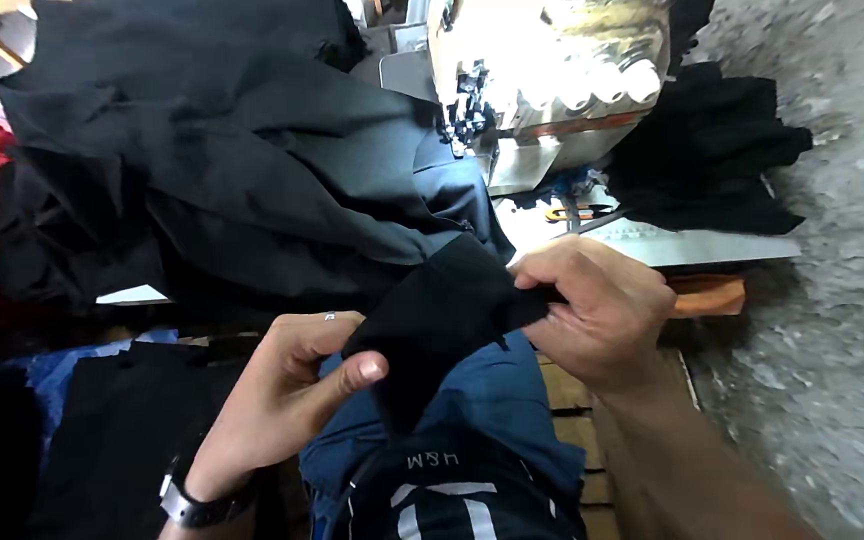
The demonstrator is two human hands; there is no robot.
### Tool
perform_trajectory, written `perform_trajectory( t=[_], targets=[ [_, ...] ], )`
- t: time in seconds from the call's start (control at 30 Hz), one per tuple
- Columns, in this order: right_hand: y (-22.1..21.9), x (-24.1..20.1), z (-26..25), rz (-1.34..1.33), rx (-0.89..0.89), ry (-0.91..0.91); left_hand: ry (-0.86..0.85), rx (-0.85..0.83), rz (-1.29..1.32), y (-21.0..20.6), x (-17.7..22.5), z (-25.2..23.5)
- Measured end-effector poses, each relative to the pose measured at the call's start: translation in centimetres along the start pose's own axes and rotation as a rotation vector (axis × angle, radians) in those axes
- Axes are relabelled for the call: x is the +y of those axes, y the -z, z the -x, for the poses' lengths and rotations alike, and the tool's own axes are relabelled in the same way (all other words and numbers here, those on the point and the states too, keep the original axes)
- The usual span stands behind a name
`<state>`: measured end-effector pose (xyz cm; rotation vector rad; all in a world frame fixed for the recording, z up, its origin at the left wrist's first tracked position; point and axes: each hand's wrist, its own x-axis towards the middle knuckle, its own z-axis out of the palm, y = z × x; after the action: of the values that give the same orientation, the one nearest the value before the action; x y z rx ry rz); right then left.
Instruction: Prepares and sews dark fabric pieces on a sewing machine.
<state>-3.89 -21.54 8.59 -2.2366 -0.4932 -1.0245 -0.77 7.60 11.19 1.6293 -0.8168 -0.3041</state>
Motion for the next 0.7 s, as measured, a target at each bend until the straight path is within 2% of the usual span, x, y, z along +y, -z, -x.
perform_trajectory(
  t=[0.07, 0.13, 0.23, 0.27, 0.33, 0.37, 0.43, 0.53, 0.63, 0.7],
  targets=[
    [0.0, -0.3, -0.7, -0.103, -0.057, 0.038, 0.014, 0.032, 0.023, -0.1, -0.3, 0.1],
    [-0.3, -0.4, -0.9, -0.365, -0.148, -0.005, 0.008, 0.072, 0.086, -0.2, -0.4, 0.1],
    [-0.2, -1.5, -0.1, -0.878, -0.308, -0.286, 0.007, 0.129, 0.188, -0.6, 0.0, -0.2],
    [0.0, -2.0, 0.1, -0.982, -0.34, -0.375, 0.012, 0.155, 0.219, -0.7, 0.2, -0.3],
    [0.7, -2.3, 0.1, -1.055, -0.395, -0.422, 0.006, 0.18, 0.24, -0.3, 1.0, -0.5],
    [1.0, -2.3, -0.2, -0.974, -0.413, -0.401, 0.002, 0.173, 0.208, 0.1, 1.4, -0.6],
    [1.5, -2.1, -0.6, -0.643, -0.44, -0.343, 0.009, 0.154, -0.005, 0.9, 2.4, -0.7],
    [1.7, -2.4, -0.8, -0.196, -0.469, -0.316, 0.048, 0.094, -0.611, 0.4, 4.5, -1.3],
    [1.4, -2.5, -0.8, -0.126, -0.435, -0.307, -0.051, -0.031, -0.881, 0.3, 4.5, -0.8],
    [1.2, -2.5, -0.8, -0.133, -0.408, -0.301, -0.077, -0.026, -0.991, 0.0, 4.0, -0.2]
  ],
)
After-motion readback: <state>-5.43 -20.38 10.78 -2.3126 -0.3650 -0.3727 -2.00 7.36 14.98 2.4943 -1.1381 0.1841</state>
